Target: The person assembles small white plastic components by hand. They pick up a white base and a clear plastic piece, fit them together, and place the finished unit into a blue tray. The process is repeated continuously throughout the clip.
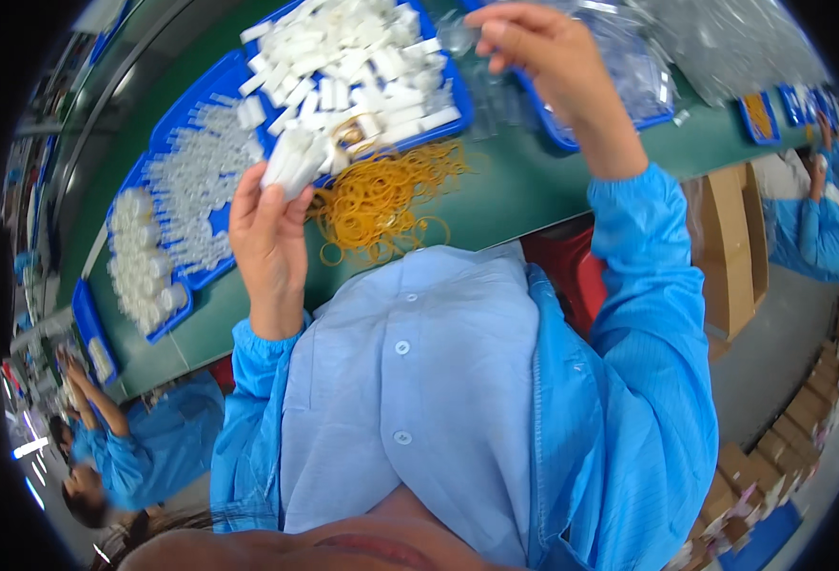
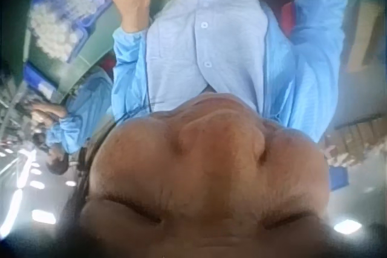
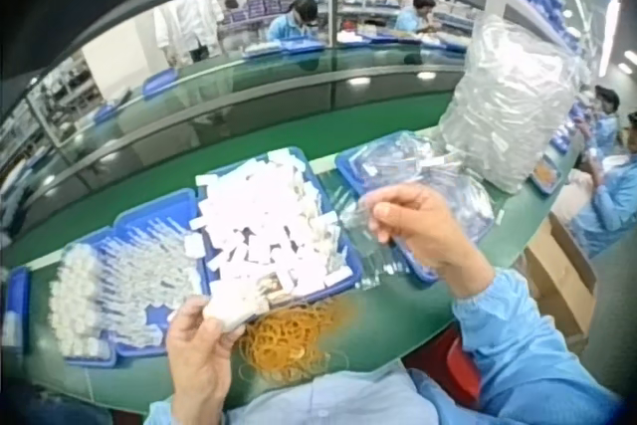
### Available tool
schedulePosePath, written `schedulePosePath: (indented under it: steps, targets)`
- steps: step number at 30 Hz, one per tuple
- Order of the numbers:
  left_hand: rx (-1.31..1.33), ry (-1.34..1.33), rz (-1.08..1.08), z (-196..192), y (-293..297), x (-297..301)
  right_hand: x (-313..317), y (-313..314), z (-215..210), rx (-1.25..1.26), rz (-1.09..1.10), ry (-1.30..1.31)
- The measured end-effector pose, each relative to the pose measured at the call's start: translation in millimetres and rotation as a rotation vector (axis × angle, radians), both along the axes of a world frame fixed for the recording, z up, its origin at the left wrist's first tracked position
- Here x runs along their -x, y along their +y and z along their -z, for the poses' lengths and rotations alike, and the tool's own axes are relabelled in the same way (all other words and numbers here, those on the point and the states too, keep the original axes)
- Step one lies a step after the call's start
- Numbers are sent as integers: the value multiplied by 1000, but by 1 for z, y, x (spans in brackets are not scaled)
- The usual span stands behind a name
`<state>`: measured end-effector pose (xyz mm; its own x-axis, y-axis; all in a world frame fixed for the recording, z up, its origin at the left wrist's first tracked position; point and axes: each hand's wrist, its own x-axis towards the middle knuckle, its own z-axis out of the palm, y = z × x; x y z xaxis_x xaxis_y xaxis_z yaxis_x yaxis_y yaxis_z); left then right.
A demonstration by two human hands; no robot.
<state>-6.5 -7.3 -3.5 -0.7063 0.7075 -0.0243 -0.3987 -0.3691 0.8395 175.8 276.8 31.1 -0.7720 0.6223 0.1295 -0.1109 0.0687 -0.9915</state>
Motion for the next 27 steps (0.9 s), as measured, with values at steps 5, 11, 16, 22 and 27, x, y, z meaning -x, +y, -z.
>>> schedulePosePath:
  steps: [5,11,16,22,27]
  targets:
    - [-17,62,57,-10,-7,2,29,-82,14,491,-252,236]
    - [-32,89,14,-8,-23,8,49,-102,18,528,-339,184]
    - [-48,85,-12,-8,-30,13,61,-108,13,460,-302,154]
    - [-78,-15,-18,-7,-35,22,75,-114,9,308,-259,180]
    - [-77,-51,-30,-6,-36,25,78,-110,10,430,-247,261]
